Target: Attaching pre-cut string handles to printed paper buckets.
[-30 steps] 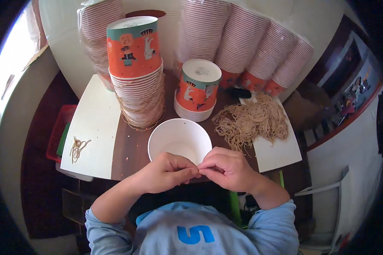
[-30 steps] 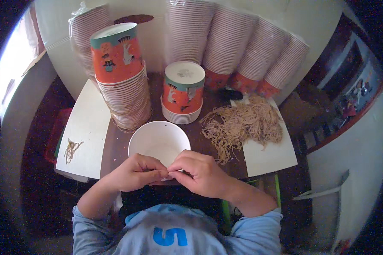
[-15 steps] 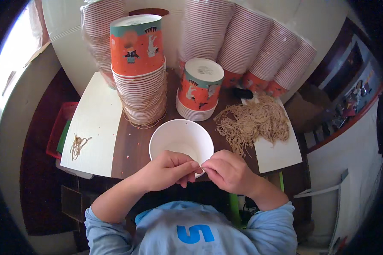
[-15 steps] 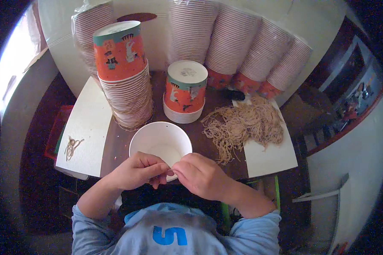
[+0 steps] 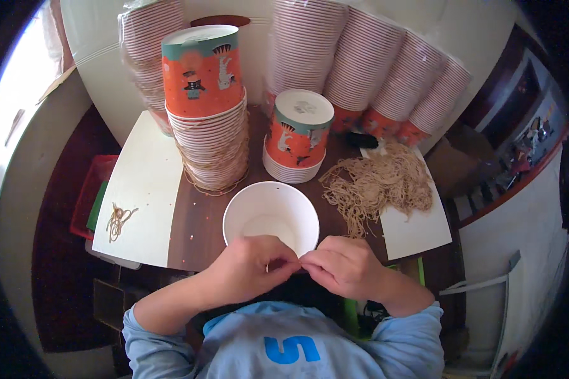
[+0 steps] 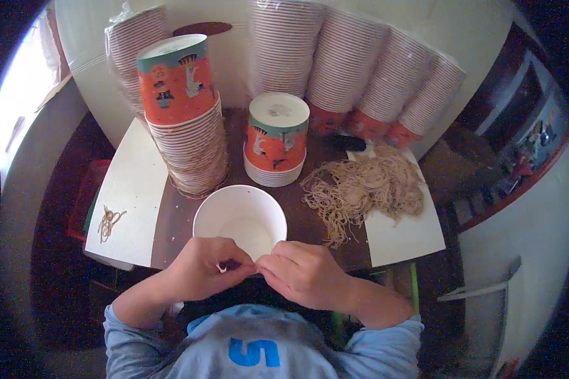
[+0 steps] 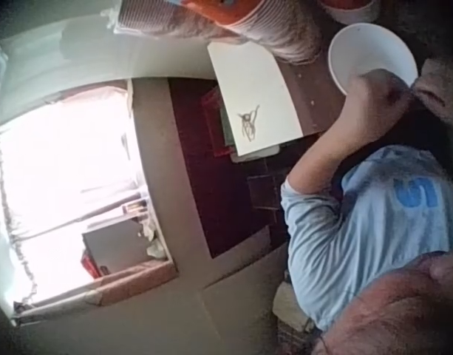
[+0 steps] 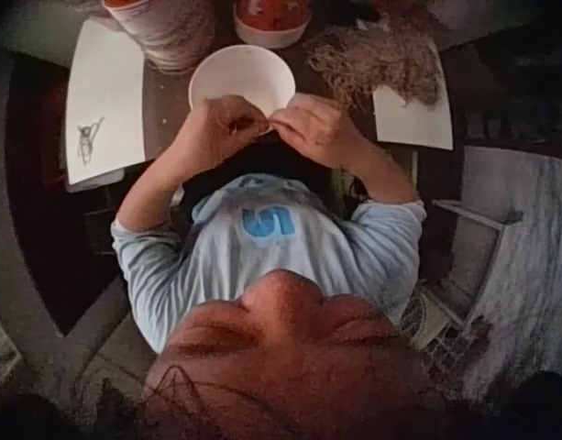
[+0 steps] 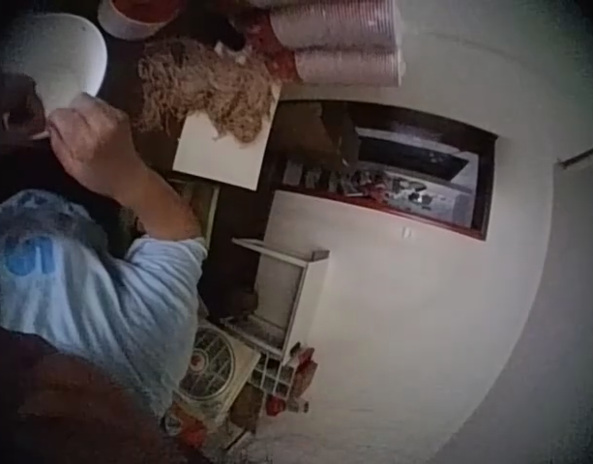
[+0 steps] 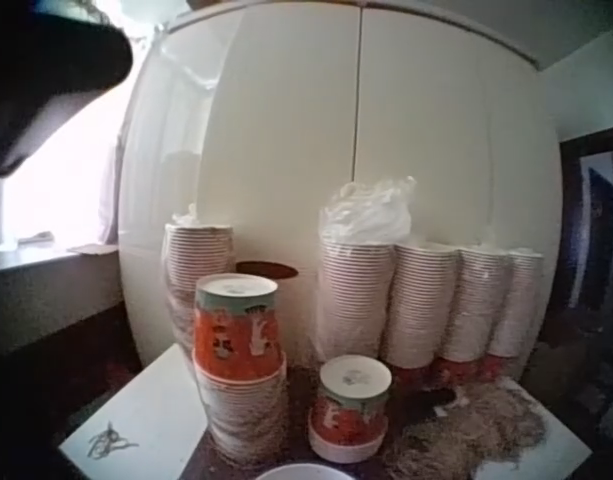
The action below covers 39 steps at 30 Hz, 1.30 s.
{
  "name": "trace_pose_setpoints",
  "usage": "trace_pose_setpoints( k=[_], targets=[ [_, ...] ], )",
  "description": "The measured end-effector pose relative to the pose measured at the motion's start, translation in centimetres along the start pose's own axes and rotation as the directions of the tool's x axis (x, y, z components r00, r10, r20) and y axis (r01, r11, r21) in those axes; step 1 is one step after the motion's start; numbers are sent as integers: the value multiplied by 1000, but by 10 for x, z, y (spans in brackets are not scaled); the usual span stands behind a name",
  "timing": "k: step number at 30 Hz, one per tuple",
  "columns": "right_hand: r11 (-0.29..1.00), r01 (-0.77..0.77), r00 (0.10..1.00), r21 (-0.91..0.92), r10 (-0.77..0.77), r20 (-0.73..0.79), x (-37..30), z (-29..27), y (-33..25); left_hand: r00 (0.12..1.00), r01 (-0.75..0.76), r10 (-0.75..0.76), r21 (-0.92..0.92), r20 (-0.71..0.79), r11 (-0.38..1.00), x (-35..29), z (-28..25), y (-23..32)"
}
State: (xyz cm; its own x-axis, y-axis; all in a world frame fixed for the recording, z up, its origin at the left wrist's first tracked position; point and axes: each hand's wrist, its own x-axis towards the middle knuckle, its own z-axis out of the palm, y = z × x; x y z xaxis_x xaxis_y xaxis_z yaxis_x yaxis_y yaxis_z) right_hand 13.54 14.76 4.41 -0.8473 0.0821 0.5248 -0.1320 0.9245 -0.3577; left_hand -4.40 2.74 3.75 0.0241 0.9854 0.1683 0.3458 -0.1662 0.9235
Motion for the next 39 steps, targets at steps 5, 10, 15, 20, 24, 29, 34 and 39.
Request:
trace_pose_setpoints(
  k=[5,10,15,20,24,29,34,39],
  targets=[
    [967,-165,986,192,164,23,3,-2,-2,913,-361,407,498,18,788,3,-1,0],
    [825,-461,878,327,478,34,8,-5,28,907,-202,410,761,-91,616,73,-45,-41],
    [676,-552,793,489,607,55,41,-44,45,985,-163,168,534,40,830,95,-71,-92],
    [689,-541,813,481,576,90,61,-54,37,950,256,-179,305,-257,917,53,-61,-80],
    [726,-607,793,324,527,305,64,-8,38,864,304,-301,-59,-403,951,17,-34,-83],
    [651,-653,757,388,554,346,55,63,66,818,348,-439,-288,-371,892,6,-22,-70],
    [625,-683,729,378,620,291,59,86,74,832,235,-417,-448,-367,863,5,-28,-86],
    [608,-674,730,419,636,250,59,92,75,846,282,-421,-395,-328,874,10,-30,-88]
  ],
)
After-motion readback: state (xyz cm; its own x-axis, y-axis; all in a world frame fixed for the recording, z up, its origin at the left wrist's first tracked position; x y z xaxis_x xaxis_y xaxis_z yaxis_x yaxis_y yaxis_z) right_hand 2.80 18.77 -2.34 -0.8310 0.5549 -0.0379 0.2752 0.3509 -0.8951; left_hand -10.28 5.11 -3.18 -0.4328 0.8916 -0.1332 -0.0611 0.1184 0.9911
